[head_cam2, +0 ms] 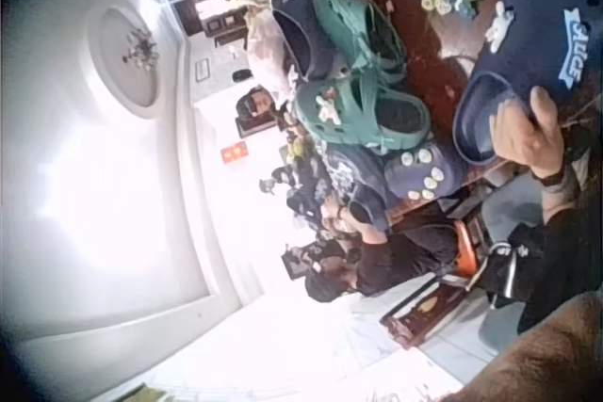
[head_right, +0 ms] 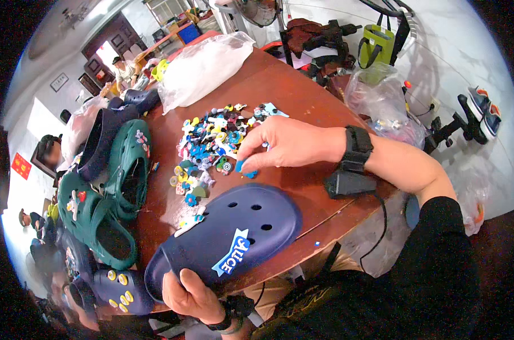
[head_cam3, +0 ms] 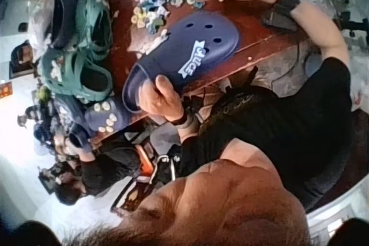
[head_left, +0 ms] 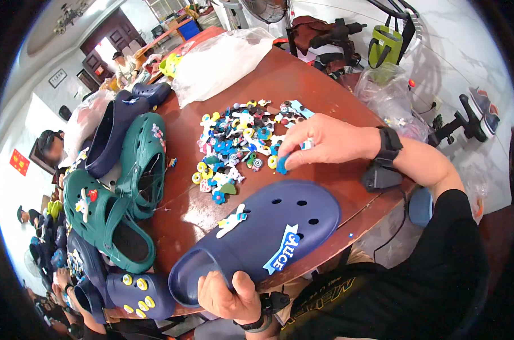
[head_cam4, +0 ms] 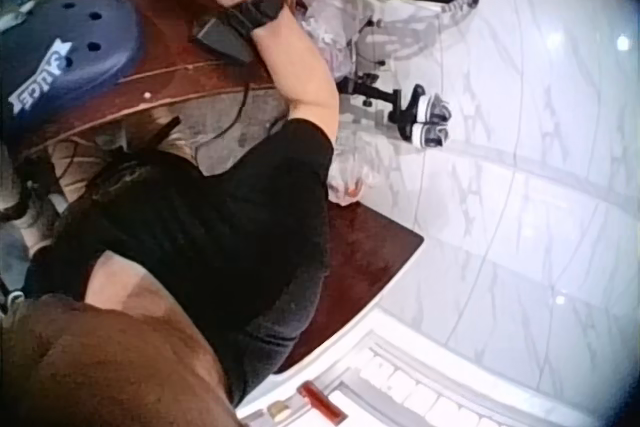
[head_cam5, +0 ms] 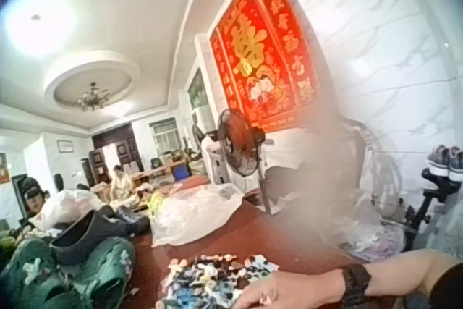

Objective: Decorating Croc-style shoes by inserting plastic charms into the holes.

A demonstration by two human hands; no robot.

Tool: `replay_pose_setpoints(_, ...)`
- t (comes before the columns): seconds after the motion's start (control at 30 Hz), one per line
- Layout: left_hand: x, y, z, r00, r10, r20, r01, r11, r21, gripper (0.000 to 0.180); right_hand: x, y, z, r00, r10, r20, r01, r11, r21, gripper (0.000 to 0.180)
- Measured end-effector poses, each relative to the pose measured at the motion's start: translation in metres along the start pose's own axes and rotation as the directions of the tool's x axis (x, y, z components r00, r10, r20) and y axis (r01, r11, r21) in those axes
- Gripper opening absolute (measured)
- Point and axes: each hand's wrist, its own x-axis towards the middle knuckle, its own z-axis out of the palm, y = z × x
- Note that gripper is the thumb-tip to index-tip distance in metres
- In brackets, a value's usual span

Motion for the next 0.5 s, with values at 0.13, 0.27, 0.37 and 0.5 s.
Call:
replay_pose_setpoints(0.13, 0.015, 0.008, 0.001, 1.0, -0.027, 0.001, 0.027, 0.996, -0.087, 0.039, -0.002, -0.02, 0.002, 0.99, 0.068, 0.125, -0.107, 0.932, 0.346, 0.016)
replay_pose_setpoints(0.27, 0.023, 0.014, 0.005, 0.999, -0.018, -0.03, 0.014, 0.992, -0.124, 0.046, -0.002, -0.016, 0.013, 0.994, -0.109, 0.009, 0.103, 0.964, 0.244, 0.017)
replay_pose_setpoints(0.37, 0.024, 0.014, 0.007, 0.997, -0.006, -0.082, -0.004, 0.992, -0.126, 0.048, 0.0, -0.021, 0.018, 0.985, -0.172, -0.025, 0.174, 0.964, 0.202, 0.015)
replay_pose_setpoints(0.5, 0.023, 0.014, 0.009, 0.994, -0.004, -0.11, -0.012, 0.99, -0.141, 0.047, -0.001, -0.025, 0.02, 0.937, -0.342, -0.07, 0.339, 0.939, -0.051, 0.012)
